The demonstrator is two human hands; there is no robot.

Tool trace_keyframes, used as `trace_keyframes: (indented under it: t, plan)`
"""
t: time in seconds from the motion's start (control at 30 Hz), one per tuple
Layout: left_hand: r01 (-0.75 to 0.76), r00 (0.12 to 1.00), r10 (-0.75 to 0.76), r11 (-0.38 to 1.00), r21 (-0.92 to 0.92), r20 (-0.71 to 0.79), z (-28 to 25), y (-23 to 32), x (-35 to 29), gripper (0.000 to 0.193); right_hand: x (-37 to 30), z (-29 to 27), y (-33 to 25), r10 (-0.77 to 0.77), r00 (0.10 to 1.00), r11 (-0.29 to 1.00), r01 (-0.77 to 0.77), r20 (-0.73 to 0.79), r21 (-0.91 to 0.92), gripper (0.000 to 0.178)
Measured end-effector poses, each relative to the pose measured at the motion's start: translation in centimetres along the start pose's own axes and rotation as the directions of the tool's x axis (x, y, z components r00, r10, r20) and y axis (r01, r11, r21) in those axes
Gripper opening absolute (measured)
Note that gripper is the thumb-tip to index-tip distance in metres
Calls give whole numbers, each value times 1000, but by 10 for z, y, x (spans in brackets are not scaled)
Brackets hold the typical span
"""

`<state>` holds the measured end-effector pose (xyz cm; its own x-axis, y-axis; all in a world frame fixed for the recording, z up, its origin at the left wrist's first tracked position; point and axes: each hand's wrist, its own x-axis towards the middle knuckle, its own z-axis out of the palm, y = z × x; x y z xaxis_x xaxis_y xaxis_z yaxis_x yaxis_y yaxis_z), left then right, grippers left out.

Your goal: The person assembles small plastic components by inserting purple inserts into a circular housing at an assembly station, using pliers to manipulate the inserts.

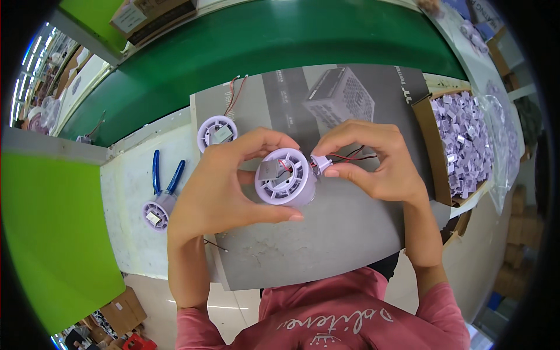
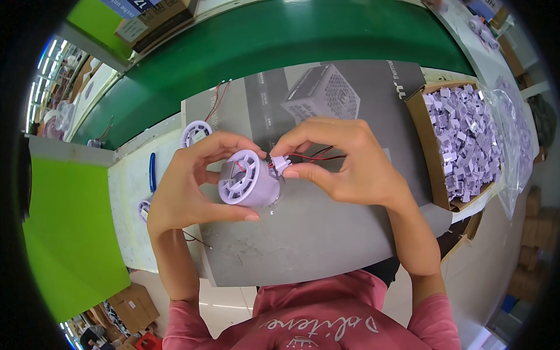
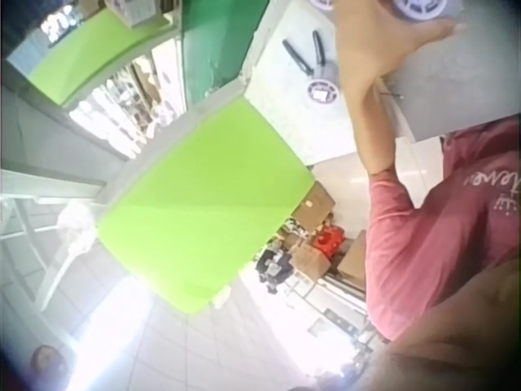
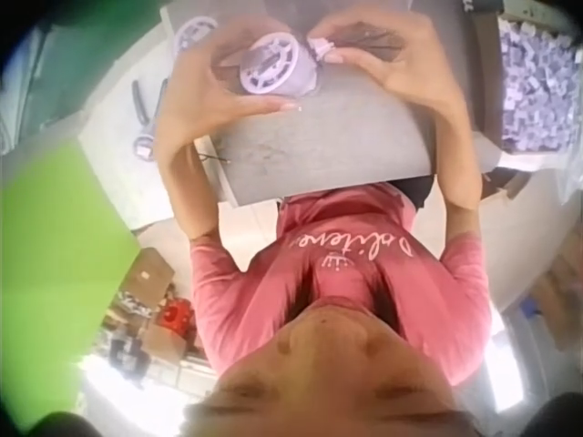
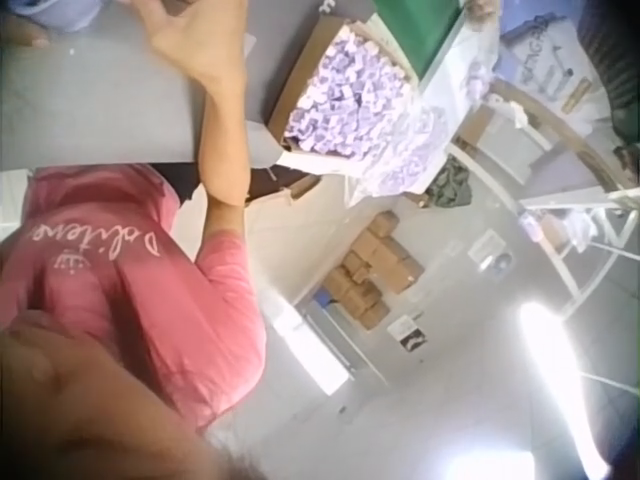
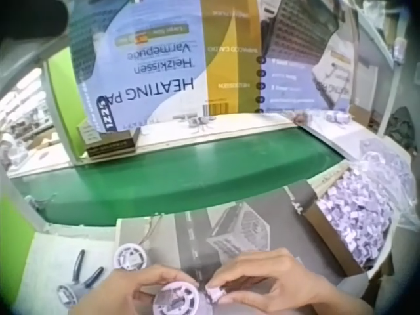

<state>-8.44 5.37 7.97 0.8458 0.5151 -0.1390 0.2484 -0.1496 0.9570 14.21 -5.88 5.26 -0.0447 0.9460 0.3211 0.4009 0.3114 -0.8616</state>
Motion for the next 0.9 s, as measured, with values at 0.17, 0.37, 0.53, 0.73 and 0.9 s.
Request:
trace_keyframes:
  t: [0.17,0.37,0.53,0.73,0.9]
  plan:
    - [-12,998,19,995,-101,68,-5,0,0,77,-2,4,2,17,999,977,-10,-31,214,26]
    - [-60,998,59,989,-135,-14,3,2,2,76,-2,1,-1,-70,992,989,82,-102,122,23]
    - [-172,985,169,980,-99,-41,3,2,2,68,-1,0,-4,-190,972,981,194,-140,14,26]
    - [-200,980,198,974,-108,-24,2,0,4,68,-1,4,-5,-214,964,976,217,-158,2,28]
    - [-235,971,226,964,-123,-81,6,-3,6,68,-2,9,-3,-271,940,962,257,-206,-94,30]
